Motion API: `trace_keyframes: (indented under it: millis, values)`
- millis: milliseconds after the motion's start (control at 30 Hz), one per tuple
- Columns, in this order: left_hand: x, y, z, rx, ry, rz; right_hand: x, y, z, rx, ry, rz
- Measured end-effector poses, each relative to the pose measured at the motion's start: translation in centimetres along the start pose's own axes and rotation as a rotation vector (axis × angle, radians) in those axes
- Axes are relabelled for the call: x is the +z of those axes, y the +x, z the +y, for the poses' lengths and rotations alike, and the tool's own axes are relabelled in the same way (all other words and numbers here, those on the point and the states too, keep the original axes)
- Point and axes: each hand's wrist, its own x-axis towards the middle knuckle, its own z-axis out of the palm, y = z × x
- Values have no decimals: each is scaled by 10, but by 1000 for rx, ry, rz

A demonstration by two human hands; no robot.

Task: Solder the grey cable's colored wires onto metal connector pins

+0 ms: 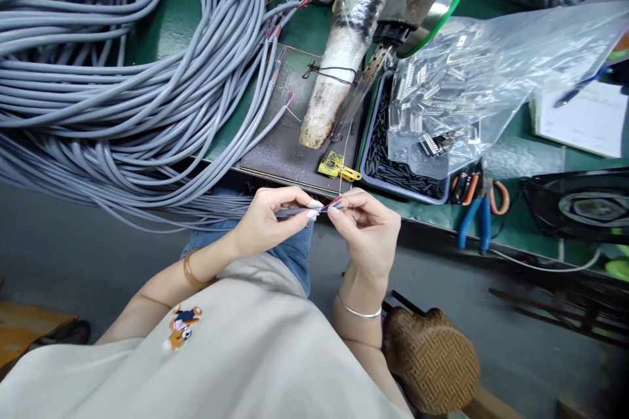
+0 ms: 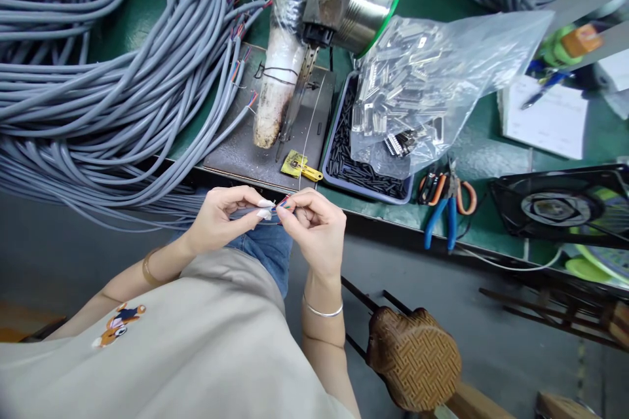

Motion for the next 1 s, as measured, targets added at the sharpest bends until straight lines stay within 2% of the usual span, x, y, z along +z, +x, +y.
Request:
trace_keyframes:
  millis: [100, 200, 433, 700, 867, 1000]
  values:
    - [6, -2, -3, 40, 32, 95, 5, -4, 5, -25, 20, 71]
    - [8, -4, -6, 41, 39, 142, 8, -5, 7, 15, 50, 96]
    - [5, -5, -10, 101, 142, 122, 9, -1, 5, 108, 38, 63]
    - [6, -3, -12, 378, 401, 146, 10, -3, -6, 4, -147, 90]
    - [6, -3, -14, 481, 494, 137, 7, -6, -5, -7, -184, 83]
    - [5, -3, -15, 504, 471, 109, 4, -4, -6, 47, -104, 60]
